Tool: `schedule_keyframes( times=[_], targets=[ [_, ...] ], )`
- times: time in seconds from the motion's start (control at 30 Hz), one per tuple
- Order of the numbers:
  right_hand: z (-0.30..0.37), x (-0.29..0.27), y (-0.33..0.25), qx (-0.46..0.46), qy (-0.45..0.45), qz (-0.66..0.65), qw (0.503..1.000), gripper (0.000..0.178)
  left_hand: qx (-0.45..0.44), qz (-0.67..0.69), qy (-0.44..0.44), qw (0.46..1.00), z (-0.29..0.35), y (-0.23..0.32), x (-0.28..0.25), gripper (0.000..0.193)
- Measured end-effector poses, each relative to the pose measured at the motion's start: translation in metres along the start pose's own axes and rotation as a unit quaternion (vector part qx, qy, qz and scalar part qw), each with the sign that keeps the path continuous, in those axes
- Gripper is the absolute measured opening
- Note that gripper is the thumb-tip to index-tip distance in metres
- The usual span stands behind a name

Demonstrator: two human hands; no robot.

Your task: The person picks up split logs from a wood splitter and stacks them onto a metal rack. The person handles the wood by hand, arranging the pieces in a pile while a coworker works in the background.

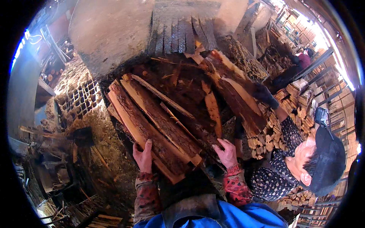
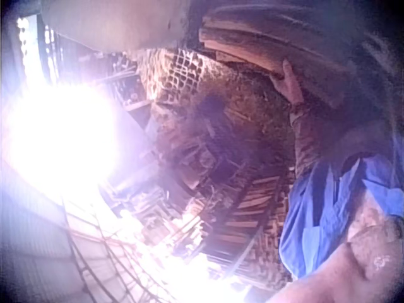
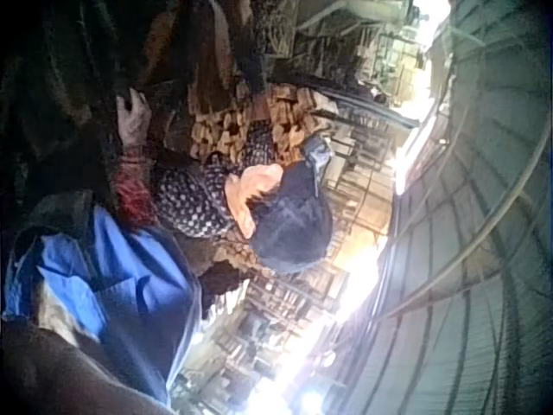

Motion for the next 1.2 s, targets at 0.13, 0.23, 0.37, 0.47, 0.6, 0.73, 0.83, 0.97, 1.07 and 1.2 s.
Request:
schedule_keyframes(
  times=[0.13,0.23,0.37,0.47,0.6,0.73,0.83,0.97,1.07,1.2],
  targets=[
    [-0.015,-0.015,-0.032,-0.016,0.032,-0.062,0.997,0.029,-0.01,-0.035,0.017,0.999,0.0,0.001,0.0,0.036],
    [-0.024,-0.007,-0.044,-0.056,0.073,-0.029,0.995,0.027,-0.023,-0.053,0.013,0.998,0.001,0.001,0.0,0.039],
    [-0.026,0.028,-0.032,-0.086,0.115,0.049,0.988,0.029,-0.024,-0.021,-0.004,0.999,-0.001,-0.001,0.01,0.041],
    [-0.023,0.015,-0.057,-0.042,0.009,0.001,0.999,0.03,-0.029,-0.018,0.039,0.999,0.004,0.003,0.004,0.042],
    [-0.03,-0.012,-0.072,-0.088,0.031,-0.015,0.995,0.03,-0.03,-0.027,0.006,0.999,0.004,0.004,0.0,0.039],
    [-0.078,-0.006,-0.074,-0.135,0.027,0.0,0.991,0.032,-0.019,-0.041,0.004,0.999,0.0,-0.006,-0.007,0.037],
    [-0.134,0.023,-0.069,-0.179,0.028,0.032,0.983,0.036,-0.02,-0.031,0.018,0.999,0.001,-0.007,-0.006,0.041],
    [-0.221,0.067,-0.048,-0.116,-0.034,0.155,0.98,0.054,-0.029,-0.051,0.002,0.998,0.001,0.006,0.002,0.046],
    [-0.256,0.088,-0.042,-0.057,-0.085,0.263,0.959,0.063,-0.04,-0.064,0.003,0.997,-0.001,-0.003,-0.004,0.046],
    [-0.271,0.109,-0.037,-0.027,-0.165,0.254,0.953,0.088,-0.05,-0.05,0.039,0.997,0.004,0.004,-0.002,0.047]
  ],
)
Point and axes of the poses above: each hand's wrist, its own z-axis away from the middle knuckle, its own x-axis out of the palm, y = z × x, the point moved 4 cm from there along -z, towards the middle knuckle, and after that the axes turned 2 degrees about x, right-handed, at the moved point
